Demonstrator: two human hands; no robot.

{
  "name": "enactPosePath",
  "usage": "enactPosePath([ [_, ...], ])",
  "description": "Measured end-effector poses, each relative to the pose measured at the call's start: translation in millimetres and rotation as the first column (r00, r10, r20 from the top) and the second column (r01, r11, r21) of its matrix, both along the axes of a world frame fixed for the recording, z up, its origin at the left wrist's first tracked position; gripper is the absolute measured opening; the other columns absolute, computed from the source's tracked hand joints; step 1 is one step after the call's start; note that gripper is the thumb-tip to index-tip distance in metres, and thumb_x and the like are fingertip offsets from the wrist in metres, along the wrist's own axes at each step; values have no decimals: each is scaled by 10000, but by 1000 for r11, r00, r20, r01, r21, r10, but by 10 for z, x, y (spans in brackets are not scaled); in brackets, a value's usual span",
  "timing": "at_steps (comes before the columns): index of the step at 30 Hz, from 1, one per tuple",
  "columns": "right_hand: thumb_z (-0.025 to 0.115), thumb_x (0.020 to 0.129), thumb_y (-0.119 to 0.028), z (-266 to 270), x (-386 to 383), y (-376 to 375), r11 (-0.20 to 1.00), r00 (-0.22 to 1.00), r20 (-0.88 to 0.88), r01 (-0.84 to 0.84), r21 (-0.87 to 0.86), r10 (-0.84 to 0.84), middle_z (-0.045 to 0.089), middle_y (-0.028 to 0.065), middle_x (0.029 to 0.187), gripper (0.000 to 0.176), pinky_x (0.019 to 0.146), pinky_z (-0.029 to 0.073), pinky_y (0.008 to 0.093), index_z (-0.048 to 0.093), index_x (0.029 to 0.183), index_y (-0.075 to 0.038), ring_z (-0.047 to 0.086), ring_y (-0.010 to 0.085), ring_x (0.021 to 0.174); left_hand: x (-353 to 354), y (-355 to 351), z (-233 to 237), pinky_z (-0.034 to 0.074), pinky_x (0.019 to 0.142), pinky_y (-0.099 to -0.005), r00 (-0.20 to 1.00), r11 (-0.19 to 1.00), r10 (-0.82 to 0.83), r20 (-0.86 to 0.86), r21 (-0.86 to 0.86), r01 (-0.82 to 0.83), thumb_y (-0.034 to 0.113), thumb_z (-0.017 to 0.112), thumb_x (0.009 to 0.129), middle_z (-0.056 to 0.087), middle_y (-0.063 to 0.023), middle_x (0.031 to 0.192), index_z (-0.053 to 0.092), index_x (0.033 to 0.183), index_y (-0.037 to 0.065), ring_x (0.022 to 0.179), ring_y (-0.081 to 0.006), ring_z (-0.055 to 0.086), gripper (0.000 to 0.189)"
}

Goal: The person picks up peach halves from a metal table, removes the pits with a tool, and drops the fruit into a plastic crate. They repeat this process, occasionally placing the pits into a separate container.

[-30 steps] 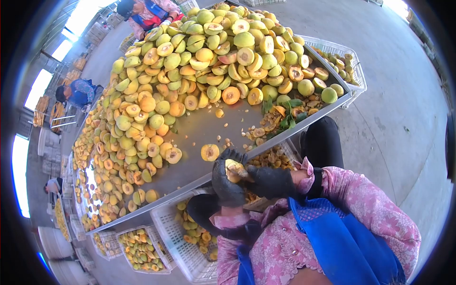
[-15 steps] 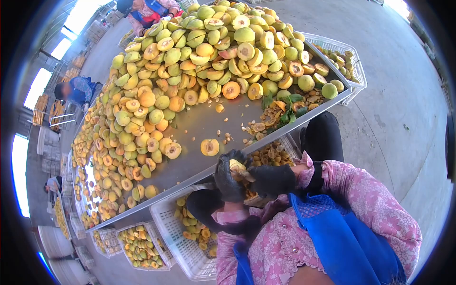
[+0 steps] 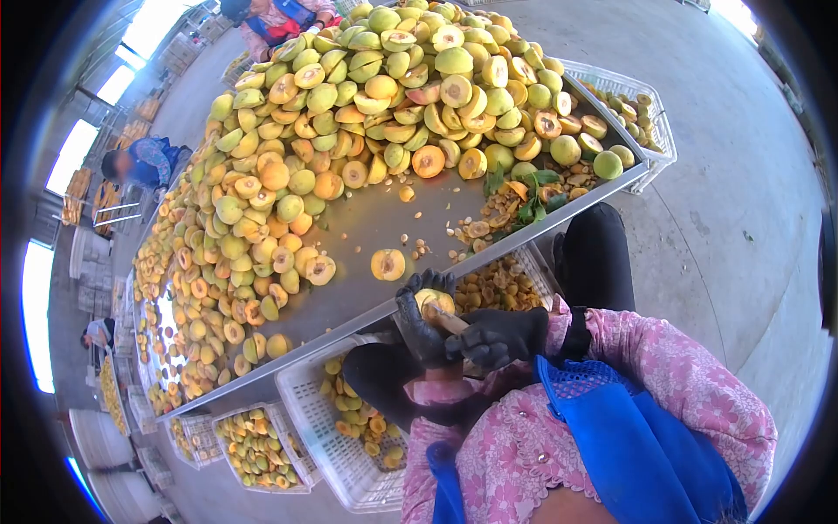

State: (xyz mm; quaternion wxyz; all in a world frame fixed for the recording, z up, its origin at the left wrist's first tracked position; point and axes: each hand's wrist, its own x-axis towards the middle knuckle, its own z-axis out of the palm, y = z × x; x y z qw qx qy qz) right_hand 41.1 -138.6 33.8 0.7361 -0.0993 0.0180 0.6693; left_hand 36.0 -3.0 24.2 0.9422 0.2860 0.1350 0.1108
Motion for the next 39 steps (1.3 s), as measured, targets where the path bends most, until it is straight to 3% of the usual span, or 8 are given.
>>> enactPosePath([
  [10, 526, 909, -198, 17, -123, 373, 492, 973, -114, 2, 871, 199, 435, -6, 616, 211, 359, 297, 234, 498, 1054, -47, 395, 68, 420, -34, 7, -48, 447, 908, -438, 998, 1000, -14, 59, 2, 14, 298, 442, 919, 561, -152, 1072, 485, 1140, 9, 981, -265, 556, 366],
  [17, 581, 861, -251, 564, 91, -410, 965, 847, 530, 106, -238, 38, 468, 2, 560, 240, 347, 338, 189, 500, 964, -50, 442, 42, 428, -344, 704, 626, 515, 810, -360, 965, 374, 126, 229, 890, -260, -25, 550, 788, 577, -142, 1005, 535, 1065, -47, 870, -252, 607, 278],
  [18, 555, 874, -240, 396, 65, -442, 905, 772, 622, 164, -392, 129, 451, -7, 554, 202, 342, 321, 207, 493, 942, -61, 412, 60, 391, -520, 1077, 587, 511, 842, -381, 952, -263, 66, 298, 926, -271, -3, 551, 803, 573, -154, 1021, 521, 1069, -71, 925, -270, 596, 277],
  [20, 530, 887, -229, 89, 26, -490, 819, 690, 686, 242, -520, 232, 434, -16, 548, 167, 337, 304, 225, 485, 920, -72, 381, 78, 354, -765, 1600, 534, 473, 825, -340, 941, 535, 336, 31, 816, -218, 199, 476, 894, 624, -137, 968, 595, 995, -71, 913, -221, 588, 312],
  [24, 496, 877, -222, -527, 6, -481, 729, 394, 823, 401, -555, 410, 535, 50, 626, 151, 382, 385, 257, 497, 965, -100, 519, 150, 468, -932, 2043, 469, 439, 855, -346, 794, -302, 600, -97, 892, 337, 206, 517, 872, 627, -161, 997, 600, 1037, -42, 937, -273, 588, 309],
  [27, 487, 862, -210, -639, 18, -650, 651, -386, 584, 61, -756, 714, 603, 122, 713, 249, 499, 466, 314, 500, 1102, -140, 610, 212, 633, -427, 1813, 442, 438, 864, -365, 876, 164, 422, -232, 970, 178, 205, 541, 845, 621, -169, 1037, 598, 1063, -5, 967, -292, 586, 308],
  [34, 504, 848, -198, -926, 47, -676, 711, -211, 680, 262, -653, 703, 608, 125, 726, 332, 529, 465, 341, 471, 1167, -110, 607, 215, 617, 835, 822, 371, 486, 743, -315, 876, -275, 345, -336, 856, 437, 235, 593, 804, 630, -161, 988, 578, 1090, -11, 838, -215, 623, 379],
  [39, 490, 879, -204, -373, 179, -767, 764, 982, 145, -1, -646, 123, 582, 86, 685, 262, 479, 454, 301, 492, 1076, -31, 578, 172, 557, 961, 728, 66, 499, 722, -291, 884, 419, -116, -453, 785, 457, 183, 623, 748, 647, -131, 912, 629, 1001, -24, 772, -182, 617, 327],
])
